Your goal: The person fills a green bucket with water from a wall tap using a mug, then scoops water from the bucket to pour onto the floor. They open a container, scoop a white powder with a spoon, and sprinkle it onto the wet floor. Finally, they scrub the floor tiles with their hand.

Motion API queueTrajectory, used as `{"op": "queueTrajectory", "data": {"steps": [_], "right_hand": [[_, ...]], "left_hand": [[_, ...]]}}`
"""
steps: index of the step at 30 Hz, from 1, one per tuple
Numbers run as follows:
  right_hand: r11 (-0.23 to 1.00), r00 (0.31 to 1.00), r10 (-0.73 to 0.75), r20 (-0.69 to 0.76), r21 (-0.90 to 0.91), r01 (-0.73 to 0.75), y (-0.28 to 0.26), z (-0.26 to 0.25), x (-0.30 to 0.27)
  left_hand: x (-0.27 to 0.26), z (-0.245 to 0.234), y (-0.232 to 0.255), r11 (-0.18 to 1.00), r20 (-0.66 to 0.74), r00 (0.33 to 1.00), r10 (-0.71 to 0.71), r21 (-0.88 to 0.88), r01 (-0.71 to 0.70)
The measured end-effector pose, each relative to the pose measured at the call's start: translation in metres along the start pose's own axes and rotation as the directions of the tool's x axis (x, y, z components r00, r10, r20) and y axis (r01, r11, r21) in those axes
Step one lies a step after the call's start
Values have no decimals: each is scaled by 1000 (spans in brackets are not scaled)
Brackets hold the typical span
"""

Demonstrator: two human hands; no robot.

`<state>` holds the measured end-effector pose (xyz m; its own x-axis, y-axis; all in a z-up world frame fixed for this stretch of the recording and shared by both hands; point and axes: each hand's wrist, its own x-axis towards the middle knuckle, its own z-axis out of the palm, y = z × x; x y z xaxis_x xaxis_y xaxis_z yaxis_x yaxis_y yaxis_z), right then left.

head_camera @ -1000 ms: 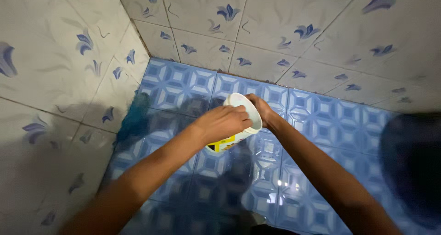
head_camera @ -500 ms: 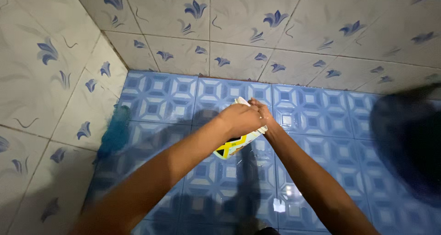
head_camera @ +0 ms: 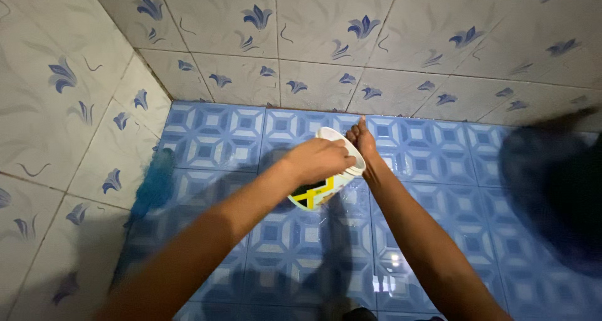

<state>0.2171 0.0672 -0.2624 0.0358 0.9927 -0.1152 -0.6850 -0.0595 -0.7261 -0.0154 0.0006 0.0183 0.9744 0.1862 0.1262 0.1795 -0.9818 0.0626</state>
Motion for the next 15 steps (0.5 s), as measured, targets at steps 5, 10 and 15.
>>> {"op": "queueTrajectory", "data": {"steps": [5, 10, 15], "right_hand": [[454, 936, -328, -127, -890, 38, -32, 28, -3], [345, 879, -189, -438, -867, -358, -79, 107, -39], [533, 895, 301, -329, -720, -444, -125, 170, -51]], "left_hand": [[-13, -11, -23, 999, -22, 999, -30, 12, 30], [-25, -19, -30, 989, 42, 992, -120, 87, 116], [-28, -33, -27, 988, -14, 996, -83, 129, 85]]}}
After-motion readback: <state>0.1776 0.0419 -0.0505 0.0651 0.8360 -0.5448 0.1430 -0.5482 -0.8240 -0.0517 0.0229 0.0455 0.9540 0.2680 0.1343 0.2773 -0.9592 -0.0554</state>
